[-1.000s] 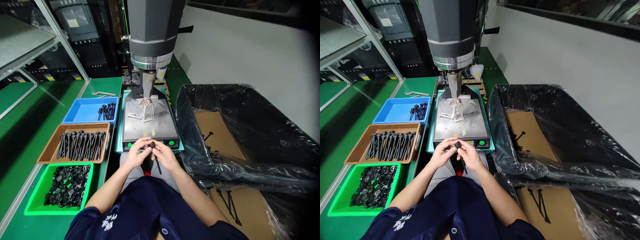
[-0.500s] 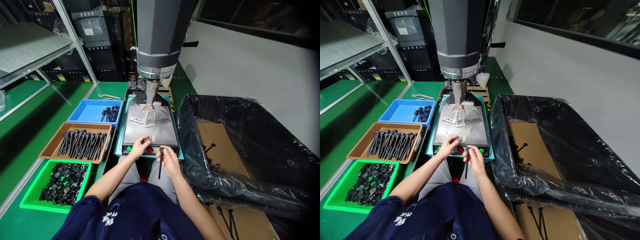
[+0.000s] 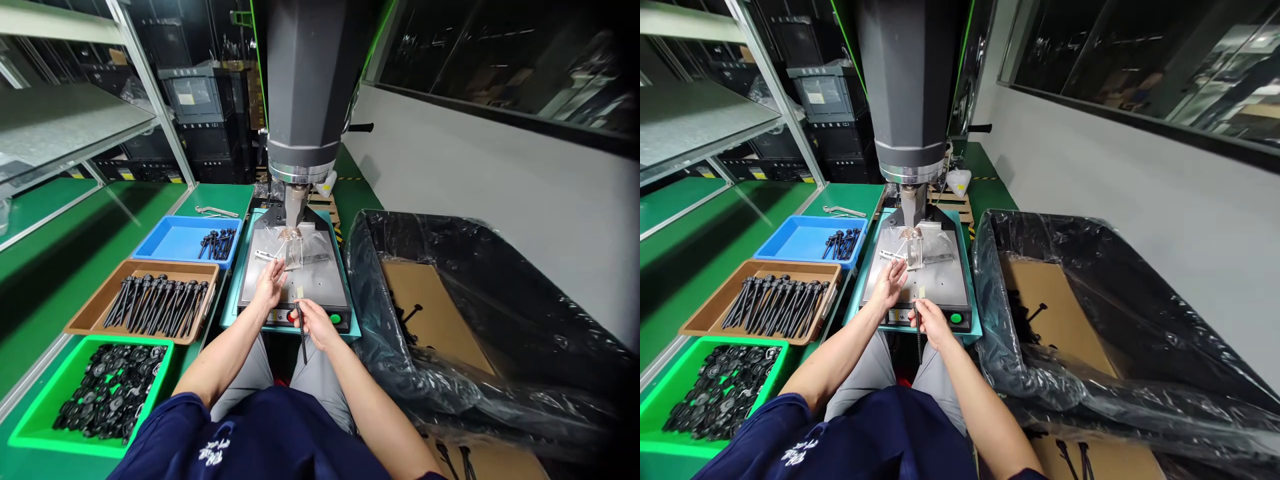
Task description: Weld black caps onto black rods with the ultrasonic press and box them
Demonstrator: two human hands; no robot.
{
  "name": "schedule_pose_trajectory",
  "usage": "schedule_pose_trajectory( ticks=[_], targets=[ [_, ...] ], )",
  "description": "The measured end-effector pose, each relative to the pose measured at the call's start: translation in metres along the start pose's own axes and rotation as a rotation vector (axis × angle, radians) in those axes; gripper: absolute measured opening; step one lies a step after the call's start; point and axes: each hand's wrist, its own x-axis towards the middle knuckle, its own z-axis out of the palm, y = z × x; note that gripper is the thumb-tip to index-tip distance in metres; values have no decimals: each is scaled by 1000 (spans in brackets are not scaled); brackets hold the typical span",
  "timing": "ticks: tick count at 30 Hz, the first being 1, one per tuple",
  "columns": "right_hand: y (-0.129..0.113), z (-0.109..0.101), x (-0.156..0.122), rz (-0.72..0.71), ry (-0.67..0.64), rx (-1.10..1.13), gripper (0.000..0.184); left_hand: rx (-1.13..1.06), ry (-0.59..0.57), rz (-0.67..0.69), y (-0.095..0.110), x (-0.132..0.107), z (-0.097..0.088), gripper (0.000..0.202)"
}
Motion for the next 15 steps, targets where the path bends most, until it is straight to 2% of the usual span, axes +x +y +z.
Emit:
schedule_pose_trajectory(
  ticks=[4,8,12,15],
  targets=[
    [9,10,34,35,-69,-29,42,24,58,88,10,-3,10,25],
    [13,26,68,15,-170,-35,39,-28,30,75,20,-1,19,22],
    [1,39,95,-188,-25,-5,46,-72,16,41,28,-2,23,17],
    [-15,42,108,-349,66,-79,47,-84,-10,36,30,-3,25,14]
  ],
)
